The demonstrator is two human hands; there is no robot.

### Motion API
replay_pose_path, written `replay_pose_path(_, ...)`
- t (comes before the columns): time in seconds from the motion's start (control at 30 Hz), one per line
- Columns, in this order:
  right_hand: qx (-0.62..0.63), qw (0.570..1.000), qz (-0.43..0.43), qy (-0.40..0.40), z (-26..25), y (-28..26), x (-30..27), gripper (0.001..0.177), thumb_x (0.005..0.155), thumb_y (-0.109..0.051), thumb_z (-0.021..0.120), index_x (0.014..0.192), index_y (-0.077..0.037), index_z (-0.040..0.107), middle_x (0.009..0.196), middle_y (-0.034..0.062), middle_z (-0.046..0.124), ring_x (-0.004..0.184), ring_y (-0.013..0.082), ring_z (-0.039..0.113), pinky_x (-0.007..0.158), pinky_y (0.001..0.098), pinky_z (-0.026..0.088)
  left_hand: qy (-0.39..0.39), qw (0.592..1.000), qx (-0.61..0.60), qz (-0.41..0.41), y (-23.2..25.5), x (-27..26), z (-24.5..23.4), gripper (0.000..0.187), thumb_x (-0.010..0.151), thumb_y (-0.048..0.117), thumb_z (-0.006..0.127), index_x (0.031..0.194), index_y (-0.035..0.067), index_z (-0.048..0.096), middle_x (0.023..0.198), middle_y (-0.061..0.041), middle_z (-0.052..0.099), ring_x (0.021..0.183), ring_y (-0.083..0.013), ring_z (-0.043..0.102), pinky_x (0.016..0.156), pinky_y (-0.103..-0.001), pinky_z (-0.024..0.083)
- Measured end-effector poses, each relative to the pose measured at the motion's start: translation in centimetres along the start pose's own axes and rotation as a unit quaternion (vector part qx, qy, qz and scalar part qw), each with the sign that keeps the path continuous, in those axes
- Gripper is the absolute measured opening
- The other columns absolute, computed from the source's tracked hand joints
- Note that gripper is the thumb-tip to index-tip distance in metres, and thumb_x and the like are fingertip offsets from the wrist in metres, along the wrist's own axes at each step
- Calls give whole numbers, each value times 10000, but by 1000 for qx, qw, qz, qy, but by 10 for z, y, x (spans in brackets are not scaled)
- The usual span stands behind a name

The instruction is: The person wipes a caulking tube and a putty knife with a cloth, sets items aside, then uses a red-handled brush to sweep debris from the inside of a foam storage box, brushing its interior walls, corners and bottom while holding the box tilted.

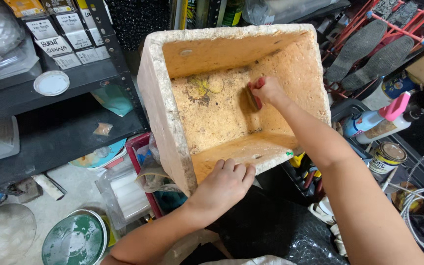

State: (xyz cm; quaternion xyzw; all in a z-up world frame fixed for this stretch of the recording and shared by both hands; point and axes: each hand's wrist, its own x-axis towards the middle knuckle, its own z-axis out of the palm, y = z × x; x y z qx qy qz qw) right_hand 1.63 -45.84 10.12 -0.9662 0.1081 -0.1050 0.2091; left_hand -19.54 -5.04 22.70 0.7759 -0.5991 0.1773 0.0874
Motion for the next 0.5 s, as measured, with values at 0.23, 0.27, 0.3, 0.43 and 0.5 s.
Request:
replay_pose_path(0.23,108,988,38,106,-2,-26,0,137,844,-141,730,961,-197,776,967,41,777,779,166,704,789,272,593,-7,999,32,4,7,0,-2,531,808,160,597,1309,-12,609,921,-76,606,858,-228,562,803,-340,484)
replay_pose_path(0.27,85,993,76,26,-1,-29,-4,107,922,-188,683,960,-199,782,953,66,770,760,169,680,770,289,604,-14,1000,27,6,6,0,-2,531,814,154,597,1317,-16,607,922,-75,605,859,-227,561,794,-339,481)
replay_pose_path(0.3,60,990,113,-54,0,-32,-10,161,1000,-235,635,960,-202,788,939,92,764,740,172,656,750,305,616,-22,999,22,8,4,0,-2,532,821,148,597,1325,-20,604,923,-73,603,860,-226,560,784,-337,478)
replay_pose_path(0.43,-12,981,30,-189,-9,-31,-24,89,882,-136,761,955,-180,786,926,49,783,762,111,671,792,273,539,-21,1000,7,4,0,3,-3,511,852,138,593,1339,-15,601,921,-72,600,863,-233,558,776,-340,472)
replay_pose_path(0.5,-3,988,87,-128,-14,-26,-24,90,967,-226,778,969,-138,798,933,135,757,742,216,654,775,356,544,-13,1000,13,1,2,3,-3,508,832,155,596,1311,-14,607,926,-73,604,868,-228,563,793,-339,478)
